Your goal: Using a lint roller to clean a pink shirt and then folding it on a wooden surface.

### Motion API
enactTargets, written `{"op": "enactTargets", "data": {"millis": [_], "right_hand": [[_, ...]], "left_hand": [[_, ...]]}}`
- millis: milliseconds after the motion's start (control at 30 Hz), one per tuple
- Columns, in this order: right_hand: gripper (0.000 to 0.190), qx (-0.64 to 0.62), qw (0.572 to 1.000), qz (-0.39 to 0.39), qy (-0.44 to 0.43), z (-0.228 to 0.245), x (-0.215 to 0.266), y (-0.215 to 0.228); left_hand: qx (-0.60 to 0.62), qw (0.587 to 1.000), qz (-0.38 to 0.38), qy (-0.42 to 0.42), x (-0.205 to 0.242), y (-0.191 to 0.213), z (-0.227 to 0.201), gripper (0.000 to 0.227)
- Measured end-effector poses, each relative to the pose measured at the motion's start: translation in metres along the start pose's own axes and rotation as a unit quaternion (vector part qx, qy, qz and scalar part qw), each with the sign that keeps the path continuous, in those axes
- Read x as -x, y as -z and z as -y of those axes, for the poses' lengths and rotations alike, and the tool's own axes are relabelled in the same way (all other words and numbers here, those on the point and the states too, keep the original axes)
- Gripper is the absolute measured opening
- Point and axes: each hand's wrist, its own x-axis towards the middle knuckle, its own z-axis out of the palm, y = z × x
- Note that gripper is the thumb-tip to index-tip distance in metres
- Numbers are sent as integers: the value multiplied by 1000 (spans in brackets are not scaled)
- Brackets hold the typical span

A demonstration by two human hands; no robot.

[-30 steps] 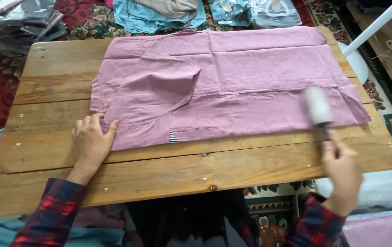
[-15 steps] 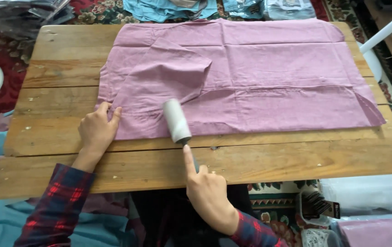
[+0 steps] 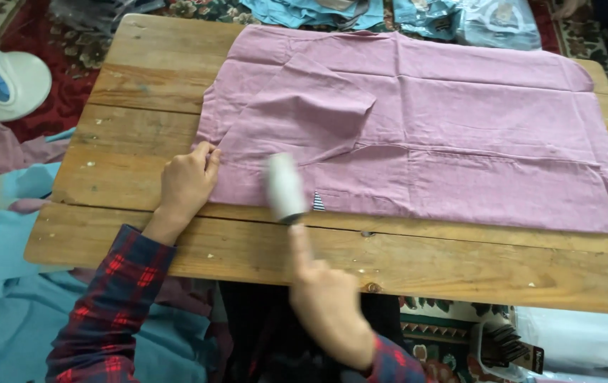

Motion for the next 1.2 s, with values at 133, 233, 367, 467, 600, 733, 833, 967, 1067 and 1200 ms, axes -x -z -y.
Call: {"op": "enactTargets", "data": {"millis": [133,233,367,467,600,733,833,967,1067,1200], "right_hand": [[72,-85,989,-51,109,43,2,-2],[74,-125,988,48,78,-17,-7,18],[64,-204,961,150,-109,-130,24,27],[56,-337,837,190,-386,-220,64,24],[47,-196,857,21,-476,-311,110,14],[47,20,880,-70,-470,-347,120,-10],[45,-1,911,-59,-409,-302,91,-14],[47,7,932,-32,-360,-268,79,2],[48,-64,917,68,-387,-309,92,2],[46,-49,895,-24,-442,-376,115,-4]], "left_hand": [[19,1000,-13,11,-1,-4,7,22],[22,999,1,29,-1,5,-3,20],[-3,1000,0,26,3,1,1,21],[-48,999,6,22,3,0,-1,22],[-92,995,19,23,5,5,-4,22],[-104,994,14,15,9,8,-5,22],[-112,993,18,8,10,11,-7,22],[-112,993,22,13,11,16,-10,21],[-104,994,15,4,10,18,-11,19],[-233,972,23,-15,-5,18,-12,25]]}}
